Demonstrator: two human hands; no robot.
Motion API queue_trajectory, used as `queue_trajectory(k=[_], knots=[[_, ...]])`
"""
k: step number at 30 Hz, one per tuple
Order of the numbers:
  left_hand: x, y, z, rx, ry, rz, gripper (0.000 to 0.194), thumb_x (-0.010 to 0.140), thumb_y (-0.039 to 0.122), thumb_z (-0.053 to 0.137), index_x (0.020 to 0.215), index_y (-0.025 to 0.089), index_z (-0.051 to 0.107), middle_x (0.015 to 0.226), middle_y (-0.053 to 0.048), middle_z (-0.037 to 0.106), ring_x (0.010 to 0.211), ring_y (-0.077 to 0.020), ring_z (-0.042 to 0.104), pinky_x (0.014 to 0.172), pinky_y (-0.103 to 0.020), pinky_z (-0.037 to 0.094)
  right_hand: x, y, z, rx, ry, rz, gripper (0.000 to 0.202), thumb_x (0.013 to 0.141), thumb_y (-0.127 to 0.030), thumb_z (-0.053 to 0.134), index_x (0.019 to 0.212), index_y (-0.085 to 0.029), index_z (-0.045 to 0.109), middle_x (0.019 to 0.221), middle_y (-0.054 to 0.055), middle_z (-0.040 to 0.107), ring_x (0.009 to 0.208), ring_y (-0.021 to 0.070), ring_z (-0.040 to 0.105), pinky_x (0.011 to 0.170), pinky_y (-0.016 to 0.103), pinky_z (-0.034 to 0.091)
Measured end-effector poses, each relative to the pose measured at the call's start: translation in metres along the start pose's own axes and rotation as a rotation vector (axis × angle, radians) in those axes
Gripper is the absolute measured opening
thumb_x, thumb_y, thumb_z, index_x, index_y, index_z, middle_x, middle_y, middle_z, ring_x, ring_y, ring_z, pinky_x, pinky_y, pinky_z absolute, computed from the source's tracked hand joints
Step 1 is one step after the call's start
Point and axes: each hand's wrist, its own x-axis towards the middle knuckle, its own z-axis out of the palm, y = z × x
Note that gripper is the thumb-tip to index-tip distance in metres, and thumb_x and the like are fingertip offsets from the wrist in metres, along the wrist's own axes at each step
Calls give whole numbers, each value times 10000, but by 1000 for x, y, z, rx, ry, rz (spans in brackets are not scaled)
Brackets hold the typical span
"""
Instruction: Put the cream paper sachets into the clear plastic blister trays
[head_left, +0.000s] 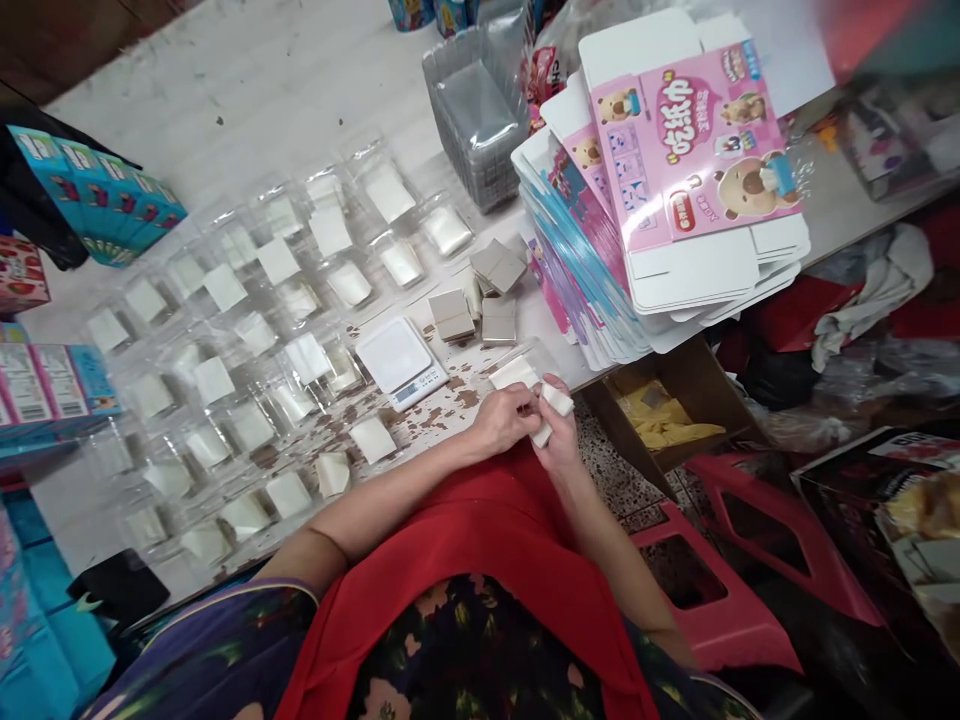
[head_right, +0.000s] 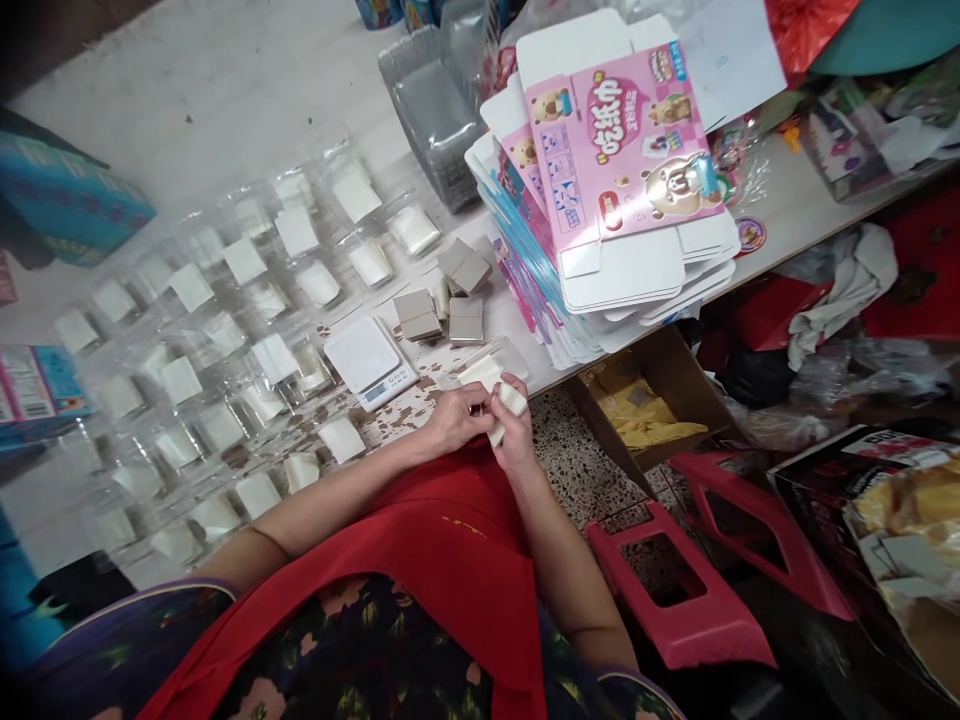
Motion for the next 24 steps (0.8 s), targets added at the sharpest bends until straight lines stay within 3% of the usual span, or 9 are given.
queue_trajectory(k=[3,6,10,13,16,20,24], knots=[[3,-10,-5,-386,22,-140,119,660,257,641,690,142,645,672,14,567,612,-94,497,588,-224,389,3,-7,-1,59,-24,48,470,641,-330,753,1079,-287,585,901,-21,628,842,150,613,806,298,506],[6,-20,-11,-692,-51,-253,202,637,309,691,706,127,634,574,36,526,526,-69,446,536,-216,367,7,-12,-1,129,-14,101,401,662,-339,715,1038,-258,601,947,4,661,902,170,624,807,312,515],[8,-28,-14,-864,-103,-299,292,613,354,745,738,119,625,628,22,559,570,-70,503,580,-219,419,13,-6,1,70,70,165,434,588,-192,696,999,-250,572,898,4,680,820,197,642,685,330,535],[8,-33,-11,-881,-77,-346,407,672,474,706,872,127,634,732,-1,589,645,-92,548,593,-227,455,17,5,3,-16,170,114,416,554,-143,667,936,-245,541,804,-22,666,735,187,634,624,312,525],[9,-38,-8,-691,-59,-353,405,695,462,688,919,132,621,707,5,587,623,-103,547,566,-227,448,17,15,5,-55,177,82,399,561,-140,654,922,-246,521,737,-46,638,660,154,608,587,271,500],[16,-47,-16,-61,-11,-251,127,765,264,594,783,144,630,624,9,570,590,-118,525,598,-241,407,15,21,-1,-45,193,93,435,563,-127,648,968,-247,543,750,-53,616,616,112,571,530,216,455],[37,-50,-27,397,31,-182,169,826,270,522,853,185,665,748,-38,654,746,-187,595,669,-271,404,13,18,-20,21,257,105,449,546,-98,674,958,-249,577,740,-73,546,518,52,452,464,178,389]])
